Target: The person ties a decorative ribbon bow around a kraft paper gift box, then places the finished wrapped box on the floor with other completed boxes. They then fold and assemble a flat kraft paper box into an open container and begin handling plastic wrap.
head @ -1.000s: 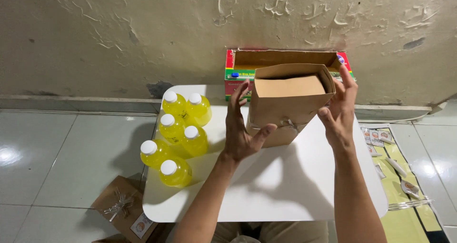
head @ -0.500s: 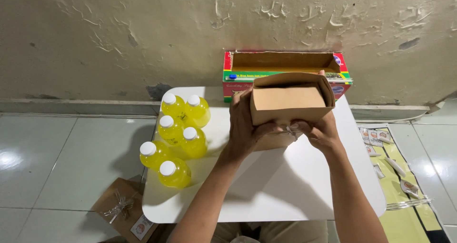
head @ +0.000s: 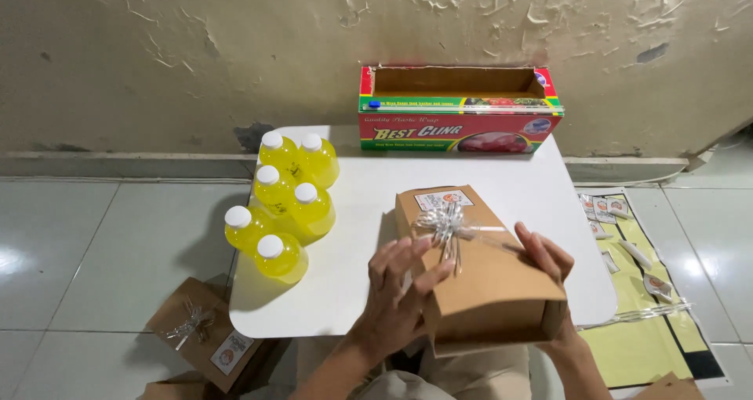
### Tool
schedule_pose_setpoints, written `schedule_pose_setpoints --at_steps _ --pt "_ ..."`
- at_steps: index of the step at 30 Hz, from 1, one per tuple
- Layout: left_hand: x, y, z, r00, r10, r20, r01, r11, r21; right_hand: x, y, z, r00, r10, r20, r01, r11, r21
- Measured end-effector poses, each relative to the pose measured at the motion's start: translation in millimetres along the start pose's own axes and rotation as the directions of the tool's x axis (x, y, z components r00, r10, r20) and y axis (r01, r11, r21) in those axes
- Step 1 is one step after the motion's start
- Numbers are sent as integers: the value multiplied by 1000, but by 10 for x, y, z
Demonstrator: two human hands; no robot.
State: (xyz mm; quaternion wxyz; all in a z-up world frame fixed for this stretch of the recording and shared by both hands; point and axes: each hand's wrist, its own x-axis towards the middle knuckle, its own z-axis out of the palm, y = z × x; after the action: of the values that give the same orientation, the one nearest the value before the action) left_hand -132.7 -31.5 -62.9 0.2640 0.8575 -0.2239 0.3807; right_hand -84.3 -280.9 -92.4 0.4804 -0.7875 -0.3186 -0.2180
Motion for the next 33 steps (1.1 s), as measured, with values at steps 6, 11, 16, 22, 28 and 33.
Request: schedule_pose_setpoints --at_steps 6,11,16,22,28,33 --pt "-747 98 103 987 -28 157 3 987 160 -522 -122 98 992 -93 85 112 961 -253" --pt "-867 86 81 989 -71 127 57 992 110 -563 -216 81 961 113 251 -14 931 -366" --pt "-778 58 -7 992 -82 101 66 985 157 -465 -301 2 922 185 341 -51 930 -365" --pt "-639 92 -219 878 -288 382 343 935 -84 -231 -556 -48 905 418 73 -392 889 -238" --pt "-529 225 -378 832 -373 411 535 738 -411 -243 -661 116 724 689 34 -682 708 185" --pt "-528 449 -245 845 -447 294 533 653 -538 -233 -738 241 571 820 -46 -777 557 292"
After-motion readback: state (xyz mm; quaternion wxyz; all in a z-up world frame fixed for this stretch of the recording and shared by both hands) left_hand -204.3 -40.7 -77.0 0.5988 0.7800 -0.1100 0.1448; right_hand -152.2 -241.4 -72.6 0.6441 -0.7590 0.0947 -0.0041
